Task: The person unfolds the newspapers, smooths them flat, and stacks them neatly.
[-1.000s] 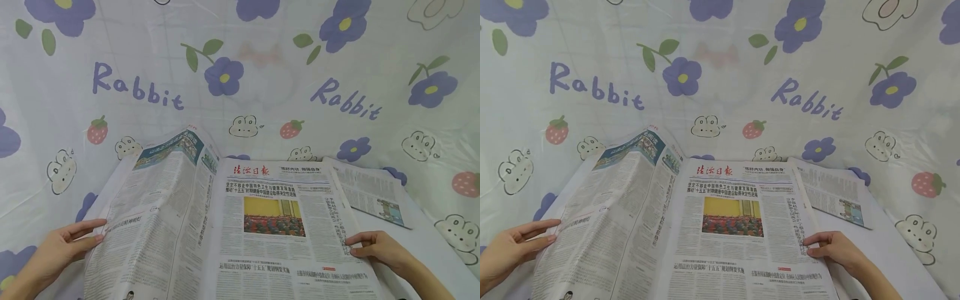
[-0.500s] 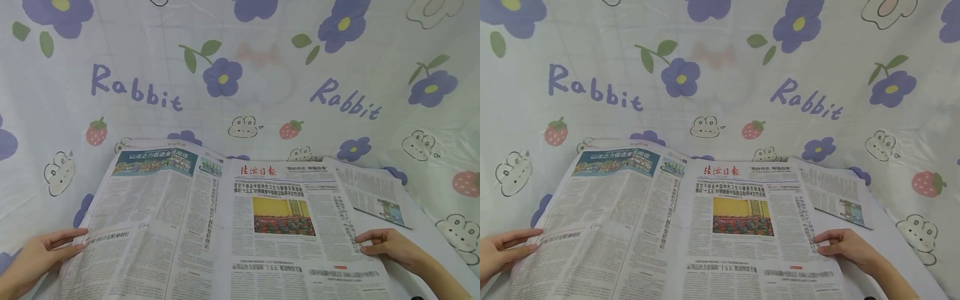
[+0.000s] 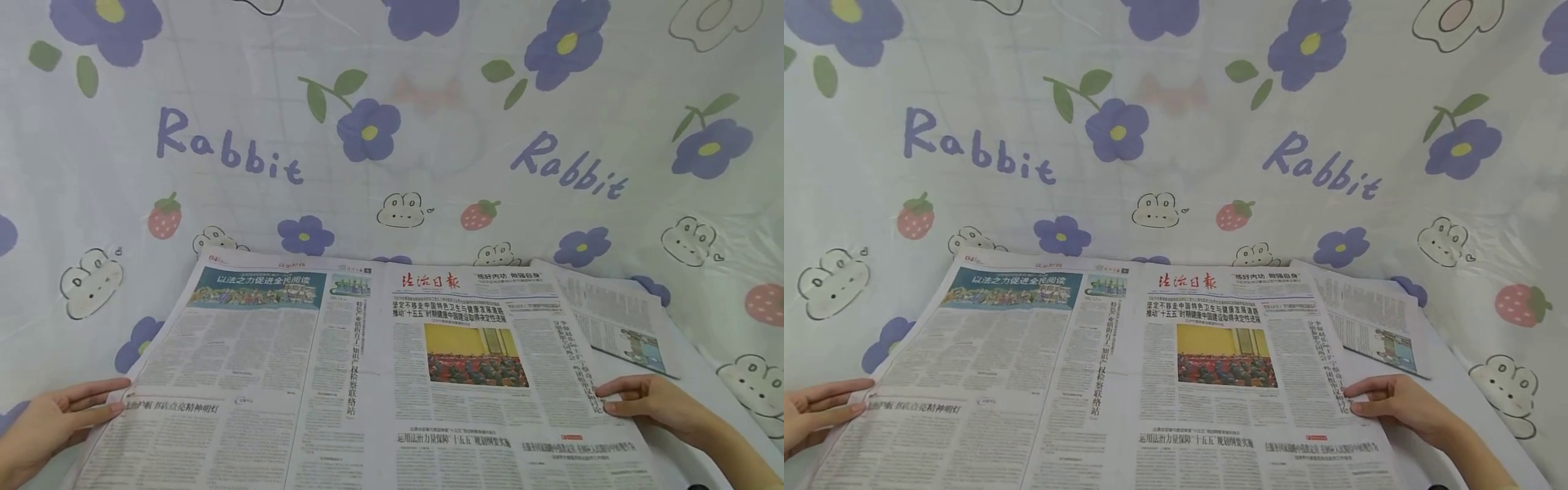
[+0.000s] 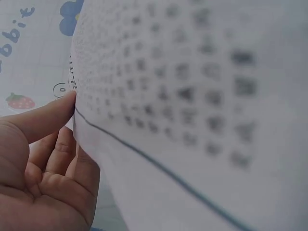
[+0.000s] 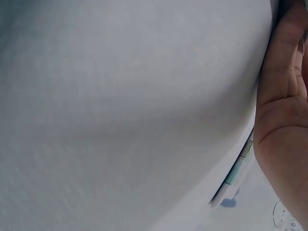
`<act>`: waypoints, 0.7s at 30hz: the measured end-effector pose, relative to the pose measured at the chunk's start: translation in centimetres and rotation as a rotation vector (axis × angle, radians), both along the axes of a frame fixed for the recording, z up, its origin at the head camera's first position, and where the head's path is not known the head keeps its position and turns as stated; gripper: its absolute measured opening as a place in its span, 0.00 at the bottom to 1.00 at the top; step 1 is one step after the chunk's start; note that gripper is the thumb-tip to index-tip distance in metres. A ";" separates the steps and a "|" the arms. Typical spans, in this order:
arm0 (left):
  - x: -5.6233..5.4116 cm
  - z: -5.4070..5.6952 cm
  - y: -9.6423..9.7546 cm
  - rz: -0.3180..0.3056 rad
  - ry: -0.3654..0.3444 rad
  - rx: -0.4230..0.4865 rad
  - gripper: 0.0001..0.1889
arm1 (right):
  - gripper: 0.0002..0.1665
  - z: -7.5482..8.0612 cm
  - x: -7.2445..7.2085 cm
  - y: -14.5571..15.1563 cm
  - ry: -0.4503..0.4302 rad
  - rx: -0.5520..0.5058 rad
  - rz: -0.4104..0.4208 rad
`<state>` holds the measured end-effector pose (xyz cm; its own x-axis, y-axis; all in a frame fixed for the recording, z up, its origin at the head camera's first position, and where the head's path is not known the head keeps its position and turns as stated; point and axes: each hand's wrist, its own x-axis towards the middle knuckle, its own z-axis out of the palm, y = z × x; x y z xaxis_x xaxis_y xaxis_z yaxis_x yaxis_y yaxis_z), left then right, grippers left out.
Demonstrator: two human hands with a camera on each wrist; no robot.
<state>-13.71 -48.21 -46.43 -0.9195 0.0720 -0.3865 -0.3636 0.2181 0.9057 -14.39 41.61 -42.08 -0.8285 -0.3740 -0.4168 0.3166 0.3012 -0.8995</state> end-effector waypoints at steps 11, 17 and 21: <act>-0.3 0.5 -0.3 0.027 -0.037 -0.004 0.13 | 0.15 -0.3 -0.1 0.4 0.011 -0.067 0.032; -0.2 1.3 0.0 0.045 -0.058 -0.032 0.20 | 0.14 -0.1 -0.1 0.6 -0.003 -0.084 0.035; -0.1 1.3 -0.2 0.055 -0.070 0.013 0.13 | 0.14 -0.2 -0.1 0.7 -0.017 -0.089 0.030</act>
